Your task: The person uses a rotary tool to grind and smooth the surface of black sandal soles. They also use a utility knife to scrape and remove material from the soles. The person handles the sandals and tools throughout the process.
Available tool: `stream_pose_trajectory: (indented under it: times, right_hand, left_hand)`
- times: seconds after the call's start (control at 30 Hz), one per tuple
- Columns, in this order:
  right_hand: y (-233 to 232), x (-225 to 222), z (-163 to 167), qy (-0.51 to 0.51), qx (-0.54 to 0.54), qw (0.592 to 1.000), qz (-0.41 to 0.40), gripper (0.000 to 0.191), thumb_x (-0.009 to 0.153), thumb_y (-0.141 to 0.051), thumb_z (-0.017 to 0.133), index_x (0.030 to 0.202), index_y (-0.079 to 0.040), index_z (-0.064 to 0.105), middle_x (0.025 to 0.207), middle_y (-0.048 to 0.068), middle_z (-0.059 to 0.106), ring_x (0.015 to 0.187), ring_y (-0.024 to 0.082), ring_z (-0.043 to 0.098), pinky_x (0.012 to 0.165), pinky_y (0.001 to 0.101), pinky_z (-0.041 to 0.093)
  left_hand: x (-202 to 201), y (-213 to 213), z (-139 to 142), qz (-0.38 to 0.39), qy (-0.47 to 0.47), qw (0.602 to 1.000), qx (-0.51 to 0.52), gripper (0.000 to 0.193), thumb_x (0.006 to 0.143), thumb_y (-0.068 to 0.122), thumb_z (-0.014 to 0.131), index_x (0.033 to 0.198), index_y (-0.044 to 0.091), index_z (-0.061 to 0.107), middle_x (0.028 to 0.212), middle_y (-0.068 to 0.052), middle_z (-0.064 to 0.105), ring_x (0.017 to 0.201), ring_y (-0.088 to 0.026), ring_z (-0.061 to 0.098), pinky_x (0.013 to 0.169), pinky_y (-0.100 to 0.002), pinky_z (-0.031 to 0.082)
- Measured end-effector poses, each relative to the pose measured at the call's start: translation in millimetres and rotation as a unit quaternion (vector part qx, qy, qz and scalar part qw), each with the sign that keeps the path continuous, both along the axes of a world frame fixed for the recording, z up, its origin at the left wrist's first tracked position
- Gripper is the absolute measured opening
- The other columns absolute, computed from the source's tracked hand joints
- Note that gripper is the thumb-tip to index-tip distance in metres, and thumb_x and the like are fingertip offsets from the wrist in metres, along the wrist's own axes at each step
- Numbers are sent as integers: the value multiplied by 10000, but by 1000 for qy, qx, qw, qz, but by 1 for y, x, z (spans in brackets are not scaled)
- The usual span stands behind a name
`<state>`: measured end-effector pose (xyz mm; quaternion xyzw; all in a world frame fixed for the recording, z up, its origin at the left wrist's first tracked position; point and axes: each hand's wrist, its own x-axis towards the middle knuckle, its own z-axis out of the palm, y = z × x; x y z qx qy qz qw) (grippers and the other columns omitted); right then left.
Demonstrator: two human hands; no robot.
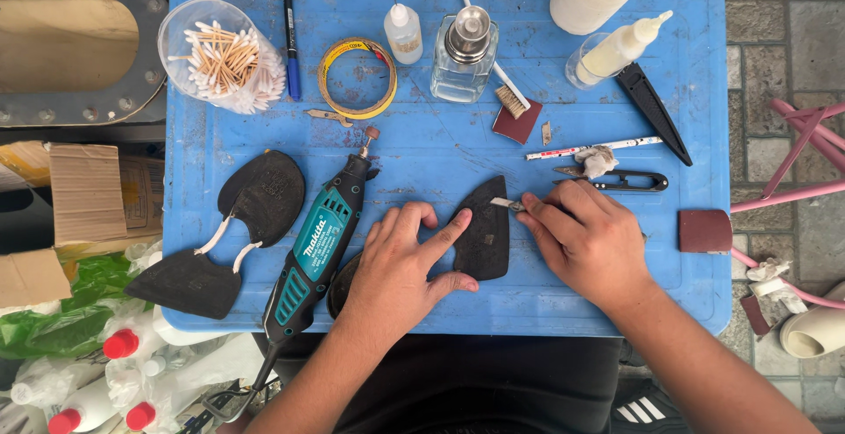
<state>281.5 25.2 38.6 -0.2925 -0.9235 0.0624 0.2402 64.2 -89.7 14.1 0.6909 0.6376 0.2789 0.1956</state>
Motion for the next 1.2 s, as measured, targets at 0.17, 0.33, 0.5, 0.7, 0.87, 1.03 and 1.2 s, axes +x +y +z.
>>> stream_pose_trajectory:
  times: [0.17, 0.33, 0.5, 0.7, 0.87, 1.03, 1.2]
  right_hand:
    - [-1, 2, 1, 3, -9, 1000, 21, 117, 856, -137, 831, 899, -65, 749, 774, 26, 580, 668, 194, 598, 543, 347, 480]
    - [-3, -1, 1, 5, -1, 1000, -5, 106, 858, -124, 827, 906, -67, 751, 776, 33, 575, 668, 197, 596, 540, 350, 478]
    - [0, 0, 3, 6, 4, 999, 32, 119, 839, -120, 820, 920, -58, 760, 778, 29, 580, 664, 193, 592, 540, 346, 479]
    - [-1, -3, 1, 12, -6, 1000, 6, 107, 850, -118, 830, 870, -64, 740, 772, 30, 580, 657, 192, 596, 524, 344, 476]
    - [1, -1, 3, 8, -7, 999, 41, 110, 842, -102, 819, 878, -55, 726, 787, 39, 586, 680, 208, 610, 549, 355, 489]
    - [-1, -3, 2, 9, -8, 1000, 18, 113, 834, -97, 813, 899, -55, 730, 789, 46, 584, 693, 222, 614, 564, 360, 495]
    - [0, -1, 3, 11, -12, 998, 53, 134, 818, -110, 811, 916, -49, 744, 776, 38, 577, 683, 215, 606, 557, 363, 491]
  left_hand:
    - [2, 0, -1, 4, 5, 1000, -17, 830, 634, 556, 805, 1376, 210, 666, 1084, -69, 537, 982, -234, 539, 894, -415, 469]
    - [1, 0, -1, -2, 6, 1000, -11, 821, 652, 550, 802, 1381, 200, 663, 1094, -64, 540, 992, -228, 541, 895, -412, 469]
    - [2, 0, 0, -2, 8, 1000, -17, 827, 651, 555, 801, 1382, 194, 660, 1096, -67, 543, 995, -234, 540, 898, -413, 467]
    - [0, 1, 2, -5, 8, 1000, -11, 826, 666, 549, 801, 1392, 185, 654, 1101, -67, 543, 996, -237, 538, 902, -413, 464]
    - [0, 1, 2, -1, 4, 1000, -27, 825, 660, 547, 804, 1386, 184, 657, 1078, -63, 537, 995, -236, 537, 912, -412, 464]
    - [0, 1, 3, 0, 4, 1000, -20, 816, 660, 543, 806, 1379, 184, 663, 1078, -59, 537, 990, -234, 538, 916, -410, 463]
    - [0, 1, 2, 8, 4, 1000, -16, 816, 645, 546, 804, 1369, 194, 671, 1068, -56, 540, 993, -240, 535, 919, -408, 464]
